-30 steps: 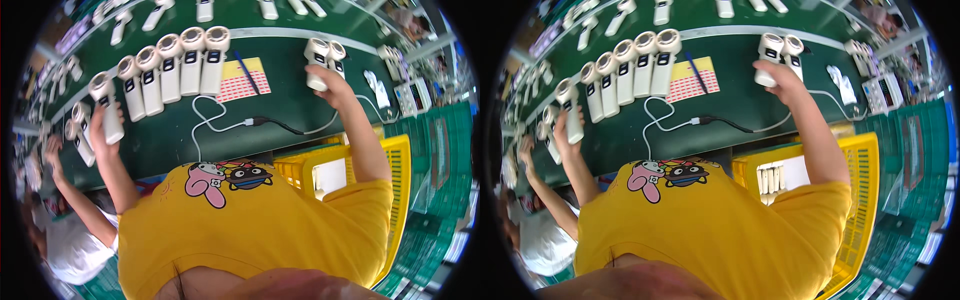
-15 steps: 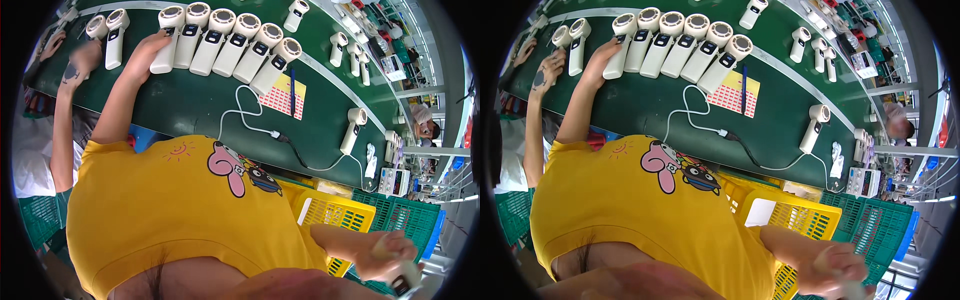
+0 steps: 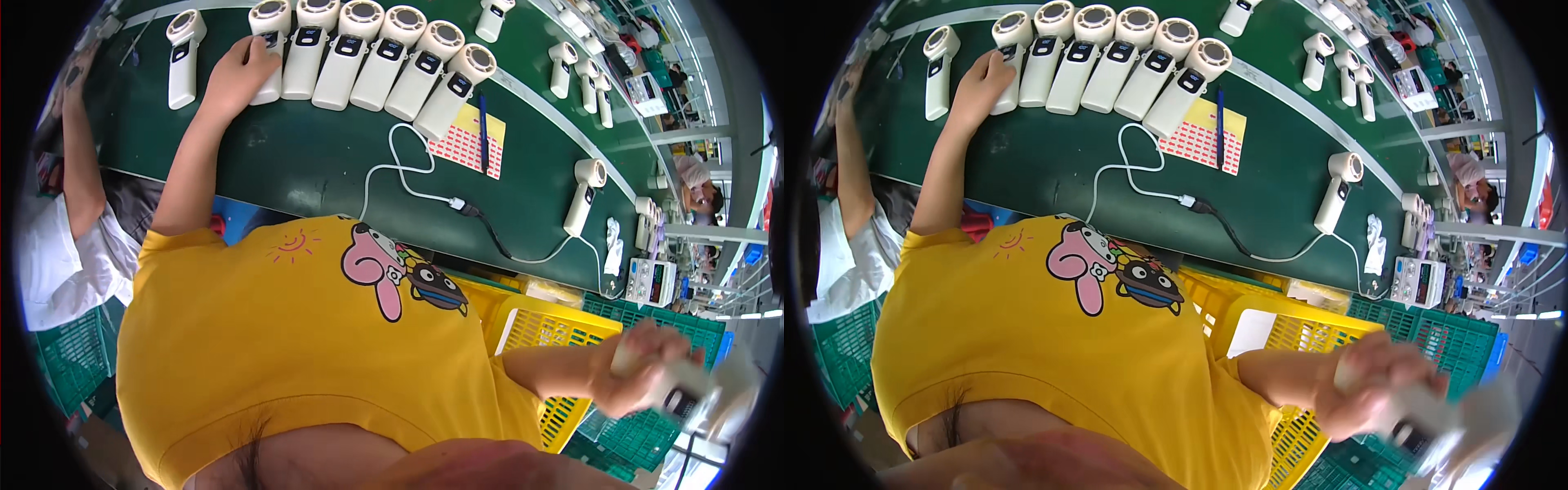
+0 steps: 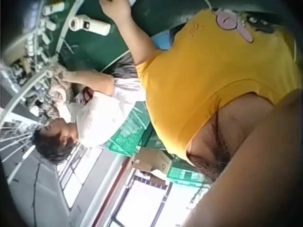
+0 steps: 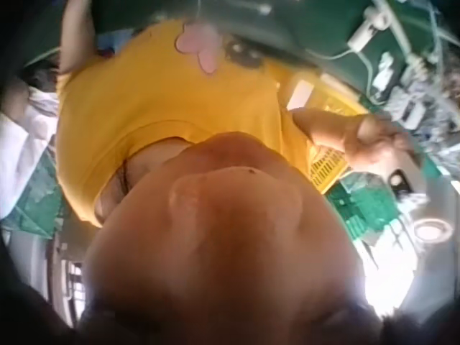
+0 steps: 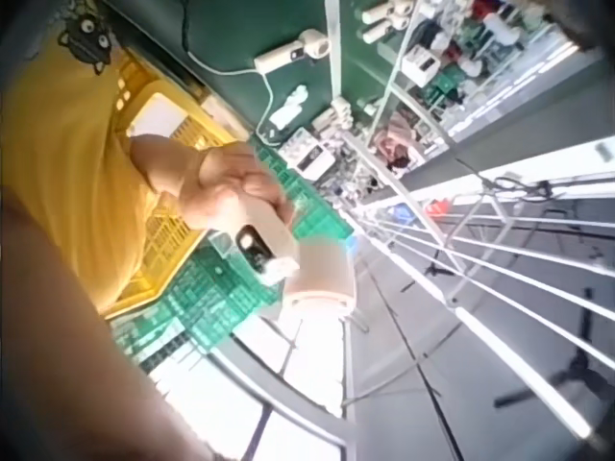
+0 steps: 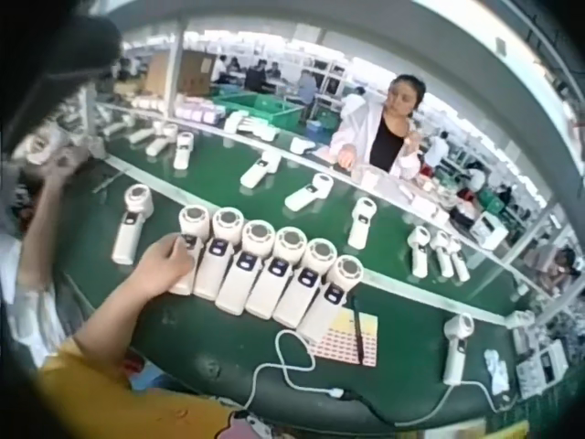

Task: Inspecting and testing portable hand-held fans on a factory production line.

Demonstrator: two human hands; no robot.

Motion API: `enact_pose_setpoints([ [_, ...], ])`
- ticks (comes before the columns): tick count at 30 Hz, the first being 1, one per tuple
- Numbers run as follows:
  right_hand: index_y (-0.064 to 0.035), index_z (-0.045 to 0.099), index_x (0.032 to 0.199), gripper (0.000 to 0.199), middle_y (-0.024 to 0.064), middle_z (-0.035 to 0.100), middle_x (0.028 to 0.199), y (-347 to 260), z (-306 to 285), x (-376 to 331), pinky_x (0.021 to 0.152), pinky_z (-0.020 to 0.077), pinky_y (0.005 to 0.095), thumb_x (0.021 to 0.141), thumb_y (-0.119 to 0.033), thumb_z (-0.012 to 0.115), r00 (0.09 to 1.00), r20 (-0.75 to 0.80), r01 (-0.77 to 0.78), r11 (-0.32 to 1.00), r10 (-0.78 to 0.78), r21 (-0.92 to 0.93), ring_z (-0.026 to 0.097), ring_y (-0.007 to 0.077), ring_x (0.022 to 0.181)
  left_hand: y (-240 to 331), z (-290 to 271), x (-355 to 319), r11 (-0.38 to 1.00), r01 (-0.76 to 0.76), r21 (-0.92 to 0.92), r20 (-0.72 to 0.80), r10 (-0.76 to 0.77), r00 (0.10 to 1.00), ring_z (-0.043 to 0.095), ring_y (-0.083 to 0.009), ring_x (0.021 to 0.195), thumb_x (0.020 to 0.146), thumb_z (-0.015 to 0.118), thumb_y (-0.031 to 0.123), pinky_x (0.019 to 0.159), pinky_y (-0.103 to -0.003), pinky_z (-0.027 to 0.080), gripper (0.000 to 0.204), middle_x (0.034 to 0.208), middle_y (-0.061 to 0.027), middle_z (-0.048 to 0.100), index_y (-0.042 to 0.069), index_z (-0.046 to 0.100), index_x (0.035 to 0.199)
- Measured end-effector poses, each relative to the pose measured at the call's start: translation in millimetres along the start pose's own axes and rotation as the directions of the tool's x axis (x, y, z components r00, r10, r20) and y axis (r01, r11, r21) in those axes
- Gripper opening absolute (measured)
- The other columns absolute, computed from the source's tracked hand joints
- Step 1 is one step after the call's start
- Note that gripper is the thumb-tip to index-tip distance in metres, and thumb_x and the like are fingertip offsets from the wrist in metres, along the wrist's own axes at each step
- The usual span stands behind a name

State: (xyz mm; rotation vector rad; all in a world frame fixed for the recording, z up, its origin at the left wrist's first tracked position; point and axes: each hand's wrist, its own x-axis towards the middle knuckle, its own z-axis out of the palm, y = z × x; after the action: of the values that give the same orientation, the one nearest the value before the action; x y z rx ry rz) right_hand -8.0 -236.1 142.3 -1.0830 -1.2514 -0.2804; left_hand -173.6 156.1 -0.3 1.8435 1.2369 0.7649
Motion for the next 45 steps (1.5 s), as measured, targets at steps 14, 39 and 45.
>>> enact_pose_setpoints([
  [14, 0.0012, 0.049, 0.106, 0.045, 0.0081, 0.057, 0.075, 68, 85, -27, 0.053, 0.0408, 0.0203, 0.065, 0.005, 0.068, 0.585, 0.371, -0.803, 0.581, 0.721, 0.136, 0.053, 0.0144, 0.061, 118, 66, -89, 0.317, 0.359, -0.878, 0.470, 0.708, 0.527, 0.055, -0.0244, 0.095, 0.088, 0.045, 0.025, 0.082, -0.032, 0.044, 0.037, 0.104, -0.0148, 0.053, -0.003, 0.044, 0.112],
  [39, 0.0007, 0.057, 0.094, 0.022, 0.0072, 0.059, 0.079, 93, 75, -33, 0.062, 0.0453, 0.0221, 0.085, -0.019, 0.053, 0.181, 0.702, -0.927, 0.358, 0.688, -0.111, 0.056, 0.0130, 0.065, 87, -48, -43, -0.079, 0.311, -0.947, 0.181, 0.667, 0.722, 0.044, -0.0233, 0.077, 0.075, 0.053, 0.021, 0.069, -0.032, 0.041, 0.054, 0.094, -0.0166, 0.041, -0.006, 0.027, 0.115],
  [45, -0.0021, 0.059, 0.091, 0.020, 0.0043, 0.058, 0.077, 94, 73, -28, 0.060, 0.0442, 0.0209, 0.087, -0.021, 0.051, 0.192, 0.570, -0.922, 0.347, 0.799, -0.175, 0.054, 0.0108, 0.065, 81, -91, -67, -0.174, -0.275, -0.946, -0.302, 0.784, 0.542, 0.046, -0.0211, 0.069, 0.073, 0.057, 0.025, 0.069, -0.030, 0.040, 0.049, 0.085, -0.0133, 0.046, -0.003, 0.036, 0.107],
])
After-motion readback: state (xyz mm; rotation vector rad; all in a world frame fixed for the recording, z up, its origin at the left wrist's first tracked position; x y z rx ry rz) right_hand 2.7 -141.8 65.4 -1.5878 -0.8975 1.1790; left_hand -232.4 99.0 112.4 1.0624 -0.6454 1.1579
